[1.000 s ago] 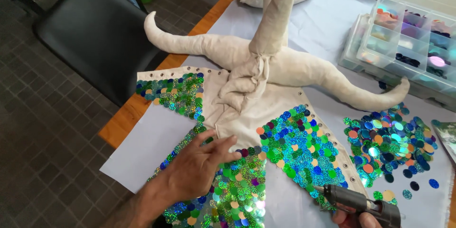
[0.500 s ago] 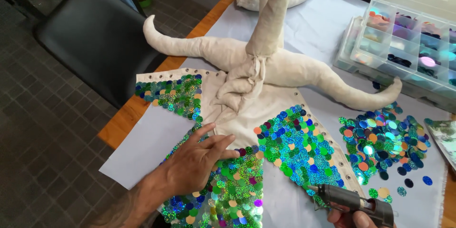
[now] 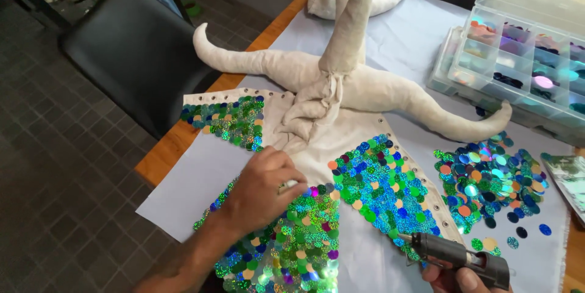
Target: Gluing sequins onto a white fabric headpiece using a hot glue gun.
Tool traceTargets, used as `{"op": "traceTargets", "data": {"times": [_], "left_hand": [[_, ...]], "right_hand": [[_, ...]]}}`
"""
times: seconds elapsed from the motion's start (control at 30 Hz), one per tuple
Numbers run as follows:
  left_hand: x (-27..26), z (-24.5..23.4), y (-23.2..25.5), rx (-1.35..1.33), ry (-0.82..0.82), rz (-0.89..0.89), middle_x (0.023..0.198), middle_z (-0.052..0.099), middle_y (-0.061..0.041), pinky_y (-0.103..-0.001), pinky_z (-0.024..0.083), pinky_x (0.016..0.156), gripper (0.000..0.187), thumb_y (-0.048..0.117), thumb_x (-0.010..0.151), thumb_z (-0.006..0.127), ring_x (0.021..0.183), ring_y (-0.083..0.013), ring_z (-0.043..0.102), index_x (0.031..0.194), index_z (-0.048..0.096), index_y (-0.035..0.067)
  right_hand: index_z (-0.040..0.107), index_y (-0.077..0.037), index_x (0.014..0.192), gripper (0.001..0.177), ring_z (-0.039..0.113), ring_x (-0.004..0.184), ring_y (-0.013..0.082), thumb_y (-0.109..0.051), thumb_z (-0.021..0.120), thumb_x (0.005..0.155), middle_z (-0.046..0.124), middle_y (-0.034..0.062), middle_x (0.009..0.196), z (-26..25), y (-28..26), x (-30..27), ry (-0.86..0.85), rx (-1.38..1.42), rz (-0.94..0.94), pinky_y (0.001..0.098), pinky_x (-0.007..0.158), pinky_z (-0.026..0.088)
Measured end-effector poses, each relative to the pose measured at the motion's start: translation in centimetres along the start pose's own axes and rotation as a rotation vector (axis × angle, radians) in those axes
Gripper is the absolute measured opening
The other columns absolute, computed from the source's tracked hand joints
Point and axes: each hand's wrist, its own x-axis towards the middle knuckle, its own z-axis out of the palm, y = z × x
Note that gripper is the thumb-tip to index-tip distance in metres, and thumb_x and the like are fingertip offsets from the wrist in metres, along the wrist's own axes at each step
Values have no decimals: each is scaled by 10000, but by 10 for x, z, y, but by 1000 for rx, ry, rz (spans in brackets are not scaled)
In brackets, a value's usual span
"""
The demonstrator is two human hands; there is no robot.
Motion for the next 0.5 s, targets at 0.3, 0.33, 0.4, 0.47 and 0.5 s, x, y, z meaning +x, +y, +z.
{"op": "traceTargets", "data": {"times": [0.3,0.33,0.4,0.47,0.5], "left_hand": [[14,20,1,111,-54,2,847,630,-65,-434,449,866,107,189,760,821,932,-275,588,759,768,96],[16,28,-13,112,-55,3,847,630,-65,-434,449,866,107,189,760,821,932,-275,588,759,768,96],[17,42,-40,72,85,51,909,630,-103,-446,469,857,98,115,824,736,952,-318,592,780,670,57],[19,28,-45,70,168,-5,905,620,-116,-447,469,846,101,115,870,688,936,-327,589,822,629,49],[21,21,-47,66,249,-60,900,611,-129,-448,468,836,104,115,917,639,919,-337,586,864,588,42]], "right_hand": [[630,94,1376,621,738,865,370,-222,718,848,747,333,991,-39,11,5,-5,-87,-4,508,828,560],[630,94,1376,621,738,865,370,-222,718,848,747,333,991,-25,8,-2,-5,-86,-4,508,828,560],[576,75,1337,563,746,949,354,-206,687,862,735,296,1068,3,0,-15,55,49,-110,530,917,578],[600,86,1324,547,757,925,377,-205,677,868,734,330,1038,-19,6,-5,11,-3,-96,540,899,587],[623,97,1312,534,768,900,400,-204,668,873,732,365,1009,-30,9,1,-31,-54,-82,549,881,596]]}}
